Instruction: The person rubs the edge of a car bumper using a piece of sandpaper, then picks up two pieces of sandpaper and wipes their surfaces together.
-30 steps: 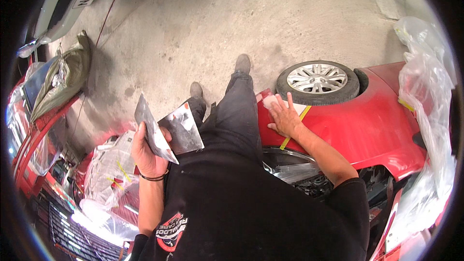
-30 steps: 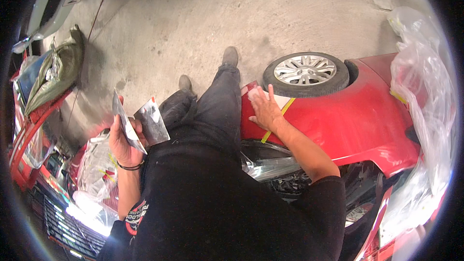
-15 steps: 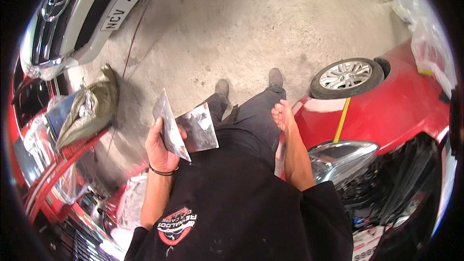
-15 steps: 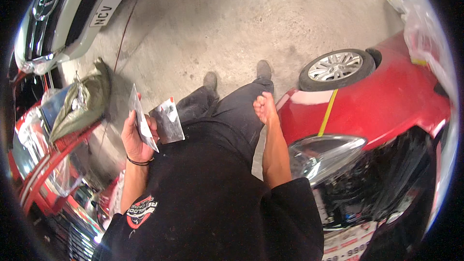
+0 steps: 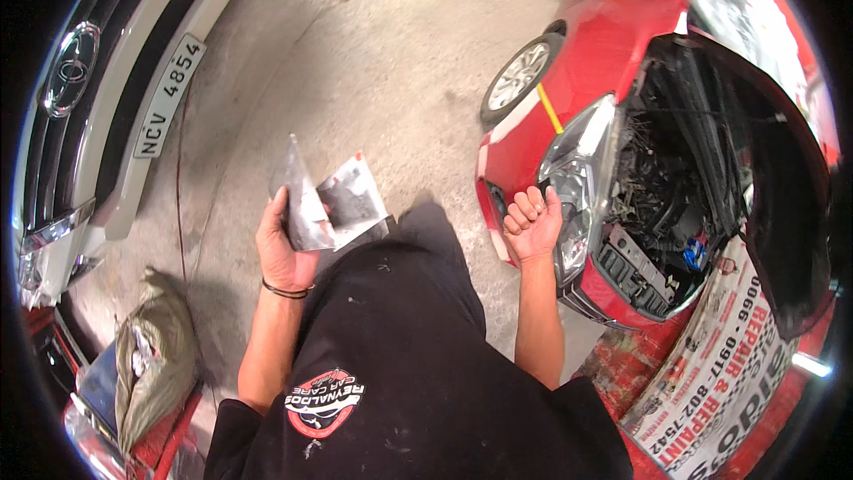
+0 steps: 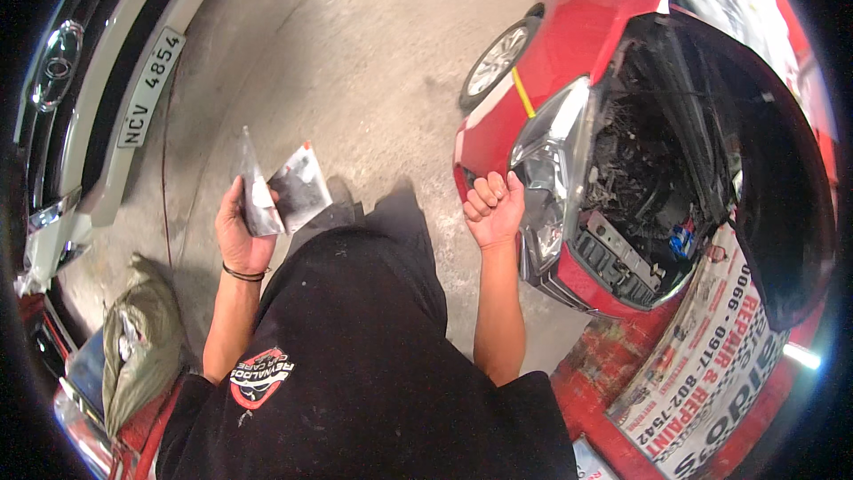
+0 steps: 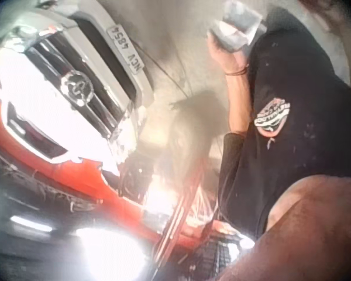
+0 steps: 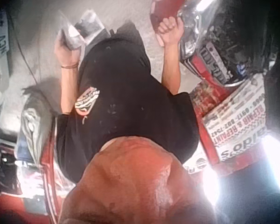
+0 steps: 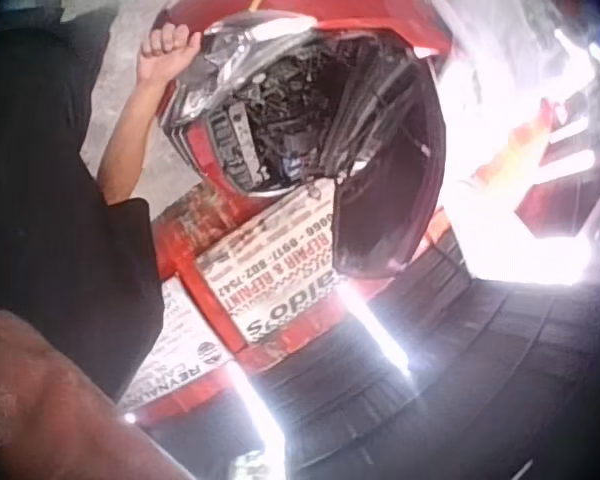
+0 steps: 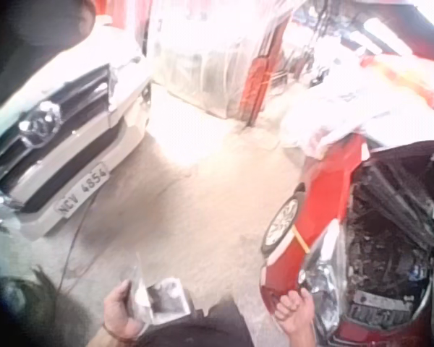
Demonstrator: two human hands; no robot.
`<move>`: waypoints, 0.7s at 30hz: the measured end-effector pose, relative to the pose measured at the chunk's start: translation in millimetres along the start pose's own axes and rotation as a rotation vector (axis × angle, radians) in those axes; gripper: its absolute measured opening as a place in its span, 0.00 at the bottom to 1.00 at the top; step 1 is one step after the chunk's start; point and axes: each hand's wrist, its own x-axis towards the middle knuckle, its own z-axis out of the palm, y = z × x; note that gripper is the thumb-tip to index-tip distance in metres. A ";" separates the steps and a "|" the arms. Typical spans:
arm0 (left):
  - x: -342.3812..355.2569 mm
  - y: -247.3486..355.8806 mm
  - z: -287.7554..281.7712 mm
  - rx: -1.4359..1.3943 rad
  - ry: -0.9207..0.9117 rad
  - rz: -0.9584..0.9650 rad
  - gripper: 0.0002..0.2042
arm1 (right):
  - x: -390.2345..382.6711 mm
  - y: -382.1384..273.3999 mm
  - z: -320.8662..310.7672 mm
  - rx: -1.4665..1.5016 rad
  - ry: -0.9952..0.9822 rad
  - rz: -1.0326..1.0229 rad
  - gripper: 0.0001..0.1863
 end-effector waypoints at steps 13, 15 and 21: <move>-142.4 -130.2 29.5 0.198 -0.296 -0.223 0.18 | -179.2 136.1 68.7 -0.308 0.022 -0.213 0.26; -173.7 -153.6 15.7 0.219 -0.324 -0.255 0.18 | -204.2 134.7 40.5 -0.271 0.082 -0.169 0.25; -263.6 -177.1 -19.6 0.304 -0.247 -0.264 0.22 | -294.9 101.8 -40.7 -0.110 0.163 -0.229 0.26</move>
